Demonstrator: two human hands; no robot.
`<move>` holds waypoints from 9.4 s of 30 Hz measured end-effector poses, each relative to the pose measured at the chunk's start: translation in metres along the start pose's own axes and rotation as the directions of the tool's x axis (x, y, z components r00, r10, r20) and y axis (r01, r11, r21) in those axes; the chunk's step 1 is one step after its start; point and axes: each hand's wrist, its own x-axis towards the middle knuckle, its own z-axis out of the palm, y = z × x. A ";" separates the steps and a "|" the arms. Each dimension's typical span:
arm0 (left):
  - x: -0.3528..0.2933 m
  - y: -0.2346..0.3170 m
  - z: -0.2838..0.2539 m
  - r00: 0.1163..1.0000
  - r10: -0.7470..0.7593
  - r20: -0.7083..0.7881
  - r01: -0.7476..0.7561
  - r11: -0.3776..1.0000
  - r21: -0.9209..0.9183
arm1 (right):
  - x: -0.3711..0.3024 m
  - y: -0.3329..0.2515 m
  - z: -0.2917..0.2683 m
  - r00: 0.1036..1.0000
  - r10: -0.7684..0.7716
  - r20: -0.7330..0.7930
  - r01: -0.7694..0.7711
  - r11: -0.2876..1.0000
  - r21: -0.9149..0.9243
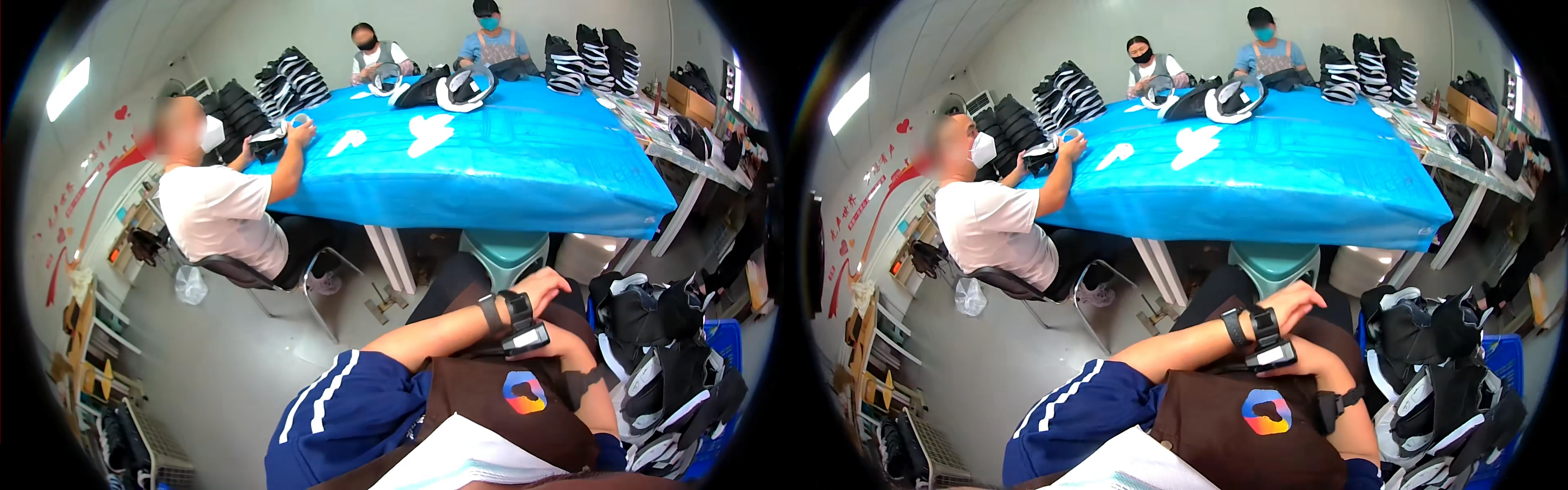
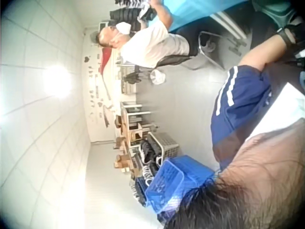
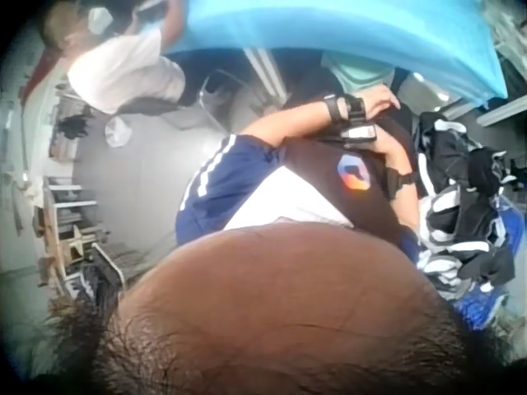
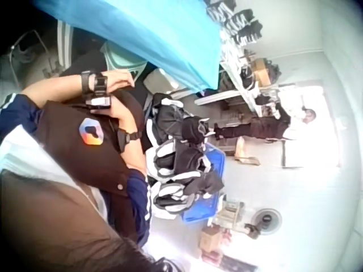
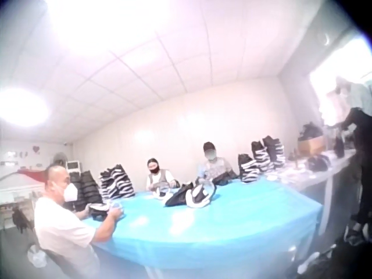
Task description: Manually assemble and align components of a shoe upper, specifically inserting and smoothing internal padding or lining.
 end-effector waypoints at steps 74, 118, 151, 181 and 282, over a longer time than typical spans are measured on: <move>0.069 -0.026 -0.018 0.952 -0.086 0.294 0.040 0.986 0.160 | 0.040 0.127 -0.129 0.267 0.063 -0.962 0.078 0.993 0.087; 0.073 -0.129 0.087 0.142 -0.606 0.783 0.977 0.215 -0.011 | 0.101 0.204 -0.159 0.105 0.160 -0.982 0.118 0.978 0.172; 0.036 -0.123 0.087 0.607 -0.246 0.756 0.752 0.485 -0.446 | 0.042 0.178 -0.128 0.579 0.507 -0.638 0.301 0.595 0.745; 0.011 -0.102 0.052 0.767 -0.241 0.595 0.640 0.230 -0.733 | -0.014 0.074 -0.085 0.851 0.065 -0.520 -0.372 0.775 -0.512; -0.017 -0.144 0.023 0.801 -0.569 0.188 0.503 0.469 -0.726 | 0.028 0.102 -0.091 0.728 -0.204 -0.655 -0.176 0.867 -0.466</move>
